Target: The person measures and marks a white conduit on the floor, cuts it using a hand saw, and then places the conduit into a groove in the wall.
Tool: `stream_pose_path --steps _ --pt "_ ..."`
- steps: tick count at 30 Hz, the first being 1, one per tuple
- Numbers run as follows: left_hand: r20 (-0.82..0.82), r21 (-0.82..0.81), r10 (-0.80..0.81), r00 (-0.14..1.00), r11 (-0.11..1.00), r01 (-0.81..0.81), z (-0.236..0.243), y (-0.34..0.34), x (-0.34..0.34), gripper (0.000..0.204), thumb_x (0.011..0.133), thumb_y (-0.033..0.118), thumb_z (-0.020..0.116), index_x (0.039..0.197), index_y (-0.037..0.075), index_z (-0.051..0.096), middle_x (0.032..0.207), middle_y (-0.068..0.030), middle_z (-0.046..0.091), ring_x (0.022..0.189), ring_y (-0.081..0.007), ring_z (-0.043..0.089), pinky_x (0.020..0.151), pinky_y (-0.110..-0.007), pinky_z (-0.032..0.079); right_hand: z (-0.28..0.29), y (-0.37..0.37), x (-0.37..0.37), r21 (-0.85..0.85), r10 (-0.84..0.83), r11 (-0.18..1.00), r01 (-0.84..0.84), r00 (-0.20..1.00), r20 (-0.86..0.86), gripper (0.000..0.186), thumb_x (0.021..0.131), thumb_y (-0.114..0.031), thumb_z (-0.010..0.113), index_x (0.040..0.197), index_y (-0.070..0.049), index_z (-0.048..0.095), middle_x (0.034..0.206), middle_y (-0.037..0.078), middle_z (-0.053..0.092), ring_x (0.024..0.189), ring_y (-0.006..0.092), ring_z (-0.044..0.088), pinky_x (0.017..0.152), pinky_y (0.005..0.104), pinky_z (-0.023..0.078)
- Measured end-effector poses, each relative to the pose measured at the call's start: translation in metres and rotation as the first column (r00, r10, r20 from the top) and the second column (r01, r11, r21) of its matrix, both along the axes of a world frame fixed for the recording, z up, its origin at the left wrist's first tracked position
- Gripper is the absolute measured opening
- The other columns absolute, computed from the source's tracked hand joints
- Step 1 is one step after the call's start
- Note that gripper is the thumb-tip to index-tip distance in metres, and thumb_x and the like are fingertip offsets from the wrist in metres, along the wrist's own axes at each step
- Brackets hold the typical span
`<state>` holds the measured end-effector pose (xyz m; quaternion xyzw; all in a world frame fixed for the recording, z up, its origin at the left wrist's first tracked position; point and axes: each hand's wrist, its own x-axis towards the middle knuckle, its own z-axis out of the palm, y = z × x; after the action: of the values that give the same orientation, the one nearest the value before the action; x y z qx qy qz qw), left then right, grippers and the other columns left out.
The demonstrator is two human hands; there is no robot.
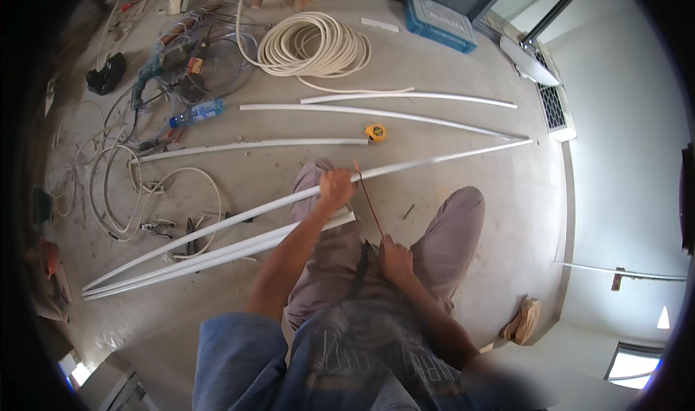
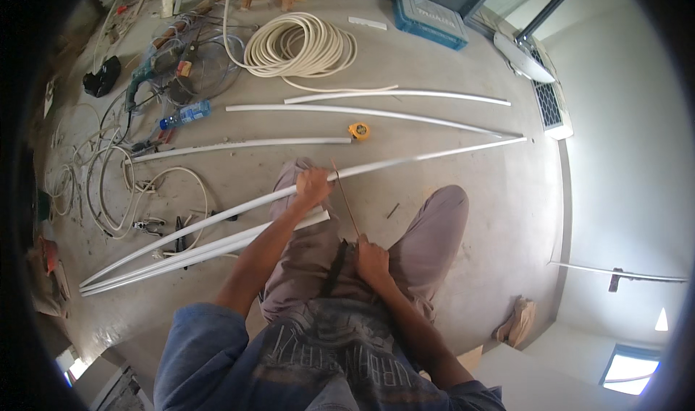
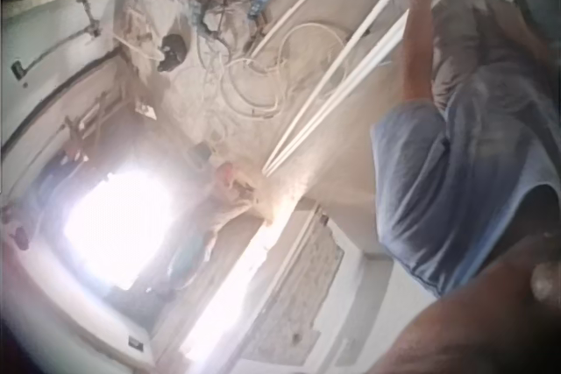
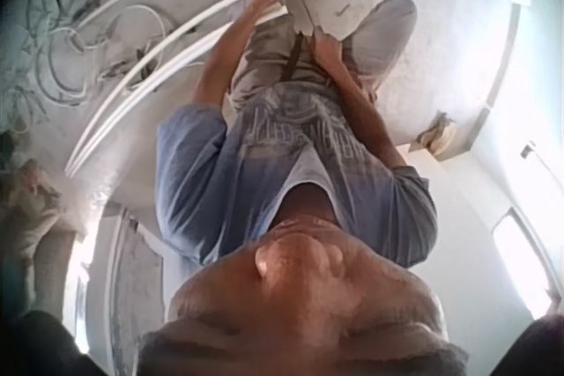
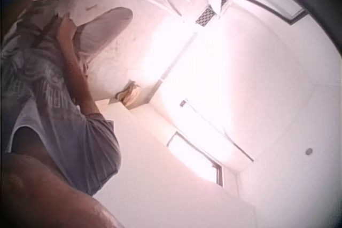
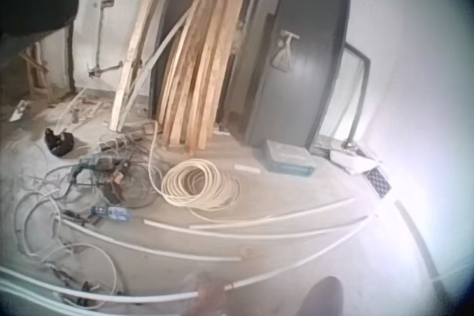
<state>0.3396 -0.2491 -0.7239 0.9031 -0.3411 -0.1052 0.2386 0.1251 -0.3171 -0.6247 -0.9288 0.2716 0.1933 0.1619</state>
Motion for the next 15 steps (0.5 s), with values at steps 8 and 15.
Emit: stream_pose_path --steps 8,15 --pt "-0.016 0.008 -0.042 0.999 0.999 0.042 0.012 -0.003 -0.004 0.022 0.074 0.029 0.066 0.082 0.009 0.069 0.083 -0.0135 0.067 0.082 -0.0318 0.066 0.072 -0.043 0.052 -0.040 -0.009 0.068 -0.002 -0.038 0.999 0.040 0.959 0.281 0.016 0.083 -0.012 0.051 0.095 -0.003 0.052 0.078 0.023 0.063 0.081 0.0400 0.063 0.072 0.0509 0.049" --pt "-0.201 0.038 -0.065 0.977 0.997 0.074 0.013 -0.005 0.003 0.029 0.073 0.035 0.064 0.084 0.008 0.069 0.085 -0.0153 0.068 0.085 -0.0337 0.066 0.076 -0.044 0.052 -0.043 -0.009 0.049 -0.055 0.026 0.998 -0.012 0.966 0.257 0.016 0.084 -0.013 0.051 0.096 -0.002 0.053 0.073 0.019 0.063 0.069 0.0404 0.063 0.060 0.0504 0.049"
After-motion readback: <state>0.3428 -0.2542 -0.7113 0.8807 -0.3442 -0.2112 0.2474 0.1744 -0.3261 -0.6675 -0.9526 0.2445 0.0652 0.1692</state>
